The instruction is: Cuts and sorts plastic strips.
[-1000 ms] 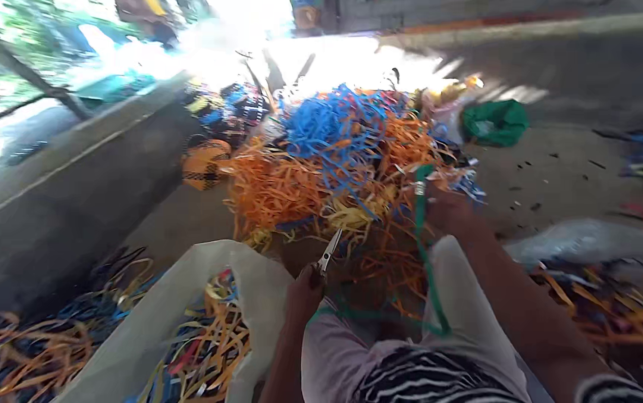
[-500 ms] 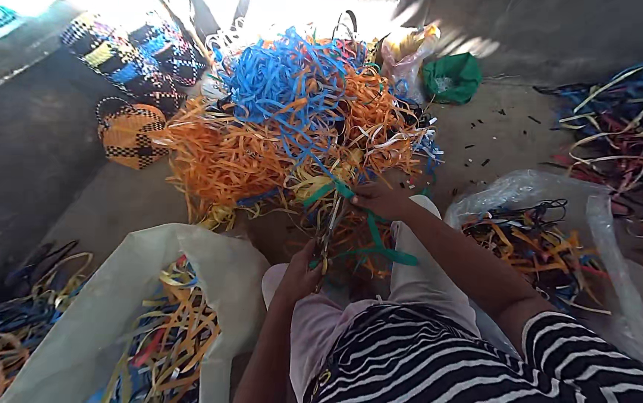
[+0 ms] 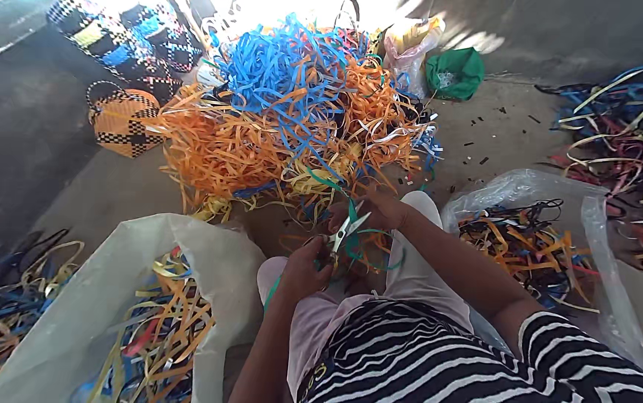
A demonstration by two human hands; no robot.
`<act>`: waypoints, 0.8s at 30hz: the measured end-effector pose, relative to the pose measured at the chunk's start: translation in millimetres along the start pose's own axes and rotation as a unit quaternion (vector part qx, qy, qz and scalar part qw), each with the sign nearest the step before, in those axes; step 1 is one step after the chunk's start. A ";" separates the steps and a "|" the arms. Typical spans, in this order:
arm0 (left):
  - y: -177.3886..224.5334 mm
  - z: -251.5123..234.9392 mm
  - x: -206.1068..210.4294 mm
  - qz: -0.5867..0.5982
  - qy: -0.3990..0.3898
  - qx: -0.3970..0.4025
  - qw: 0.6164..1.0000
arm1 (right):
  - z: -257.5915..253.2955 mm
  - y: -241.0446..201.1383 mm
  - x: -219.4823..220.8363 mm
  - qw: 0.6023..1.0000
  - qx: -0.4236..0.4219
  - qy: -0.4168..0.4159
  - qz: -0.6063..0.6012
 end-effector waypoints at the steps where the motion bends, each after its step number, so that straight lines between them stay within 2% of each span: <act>1: 3.1 1.6 1.4 -0.018 0.000 0.001 1.000 | -1.2 1.7 -0.2 0.999 -0.004 0.007 -0.037; 4: 2.5 3.7 7.3 -0.046 -0.009 -0.022 0.999 | -4.7 -0.3 3.1 0.994 -0.027 0.058 -0.084; 8: -24.6 10.6 10.9 -0.047 -0.021 -0.041 0.998 | -7.5 -9.0 3.9 0.983 -0.040 0.156 -0.092; 10: -42.9 18.6 9.1 -0.043 -0.003 -0.047 0.998 | -6.5 -10.5 -2.4 0.970 -0.031 0.226 -0.080; 12: -54.8 24.7 6.2 -0.013 0.023 -0.061 0.998 | -5.6 -8.0 -5.7 0.964 -0.009 0.262 -0.043; 17: -47.7 17.0 -0.4 0.021 0.049 -0.096 0.994 | -9.8 5.1 13.1 0.971 0.070 0.209 0.091; 20: -35.7 8.0 0.1 0.003 0.023 -0.115 0.993 | -10.6 6.7 24.8 0.965 0.101 0.172 0.173; 24: -25.1 0.7 7.7 -0.003 -0.029 -0.133 0.991 | -4.8 8.7 30.0 0.964 0.095 0.155 0.194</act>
Point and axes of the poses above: each hand's wrist, its own z-axis away from the middle knuckle, its own x-axis out of the palm, y = z × x, the point moved 3 cm from there along -z, towards the middle knuckle, and after that the axes turned 9 degrees about -x, right-handed, at the moved point
